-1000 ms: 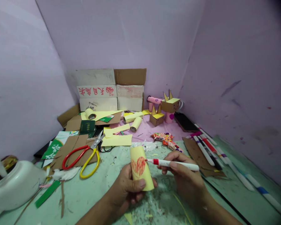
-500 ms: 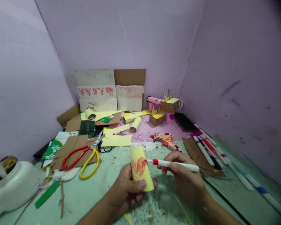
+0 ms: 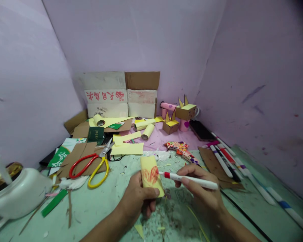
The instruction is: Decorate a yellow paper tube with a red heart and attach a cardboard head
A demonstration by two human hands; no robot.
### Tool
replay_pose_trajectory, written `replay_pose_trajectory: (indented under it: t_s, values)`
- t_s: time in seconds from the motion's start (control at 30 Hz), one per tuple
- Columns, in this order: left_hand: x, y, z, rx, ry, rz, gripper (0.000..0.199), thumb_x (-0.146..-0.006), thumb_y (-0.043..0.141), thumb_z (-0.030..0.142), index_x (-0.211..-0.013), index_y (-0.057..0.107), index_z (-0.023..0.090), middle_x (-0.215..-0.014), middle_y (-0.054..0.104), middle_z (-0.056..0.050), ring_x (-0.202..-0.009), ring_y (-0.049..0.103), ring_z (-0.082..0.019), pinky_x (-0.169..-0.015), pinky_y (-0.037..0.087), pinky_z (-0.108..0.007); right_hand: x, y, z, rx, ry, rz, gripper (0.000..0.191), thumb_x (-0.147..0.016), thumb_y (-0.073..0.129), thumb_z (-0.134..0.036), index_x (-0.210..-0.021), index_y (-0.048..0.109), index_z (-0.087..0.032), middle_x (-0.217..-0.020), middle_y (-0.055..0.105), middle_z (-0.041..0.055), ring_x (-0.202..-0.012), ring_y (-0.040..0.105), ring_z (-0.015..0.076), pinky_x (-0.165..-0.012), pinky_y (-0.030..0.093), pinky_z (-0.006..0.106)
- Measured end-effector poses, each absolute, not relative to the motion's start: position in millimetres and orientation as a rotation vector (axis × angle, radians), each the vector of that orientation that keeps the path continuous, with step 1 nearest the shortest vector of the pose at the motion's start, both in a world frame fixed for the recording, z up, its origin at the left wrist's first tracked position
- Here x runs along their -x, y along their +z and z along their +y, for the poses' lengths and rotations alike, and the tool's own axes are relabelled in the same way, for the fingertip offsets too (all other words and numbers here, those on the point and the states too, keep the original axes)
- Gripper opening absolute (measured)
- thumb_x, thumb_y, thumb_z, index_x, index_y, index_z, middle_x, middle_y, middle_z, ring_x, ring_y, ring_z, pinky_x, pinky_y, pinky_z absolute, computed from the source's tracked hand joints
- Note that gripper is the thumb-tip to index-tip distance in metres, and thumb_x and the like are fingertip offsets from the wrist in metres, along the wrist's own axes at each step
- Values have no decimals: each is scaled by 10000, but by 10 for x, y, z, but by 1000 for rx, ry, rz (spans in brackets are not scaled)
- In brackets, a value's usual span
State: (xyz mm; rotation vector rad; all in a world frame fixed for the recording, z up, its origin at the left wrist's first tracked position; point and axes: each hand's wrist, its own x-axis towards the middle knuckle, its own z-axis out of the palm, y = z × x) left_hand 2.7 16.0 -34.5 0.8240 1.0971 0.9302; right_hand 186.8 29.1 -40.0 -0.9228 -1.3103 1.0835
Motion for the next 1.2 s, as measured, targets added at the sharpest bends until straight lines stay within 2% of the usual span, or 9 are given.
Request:
replay_pose_trajectory:
  t_s: [0.27,0.53,0.77,0.97,1.2]
  values:
    - [-55,-324,166,-833,898,1164,386,-520,727,259,-821,505,162,-461,599,35,-286,455,-87,-247,373,-176,-1793,-339,238,1052,971,-1402,142,-744,650,-342,-726,689,-207,-589,668,10,-521,522,161,-505,348,273]
    - [-54,-310,149,-847,847,1114,189,-553,662,252,-675,577,136,-347,519,32,-256,407,-76,-234,332,-153,-1802,-374,232,999,1051,-1436,138,-736,655,-339,-704,683,-208,-575,669,7,-521,541,161,-503,350,271]
    - [-59,-312,131,-818,850,1075,186,-535,675,253,-641,586,129,-349,535,12,-261,429,-88,-236,345,-161,-1813,-399,267,1016,1060,-1346,114,-742,665,-327,-745,695,-217,-607,688,10,-578,567,177,-528,364,270]
    - [-62,-307,139,-847,848,1063,213,-548,692,278,-658,614,113,-352,534,15,-261,430,-85,-245,354,-163,-1802,-377,230,958,1158,-1388,139,-726,677,-341,-701,689,-205,-573,669,7,-517,532,161,-497,350,266]
    - [-73,-312,125,-870,798,1102,193,-566,687,287,-626,592,130,-345,517,22,-260,433,-88,-229,332,-159,-1803,-366,228,984,1093,-1400,144,-745,679,-340,-743,700,-197,-605,685,32,-553,563,187,-524,385,285]
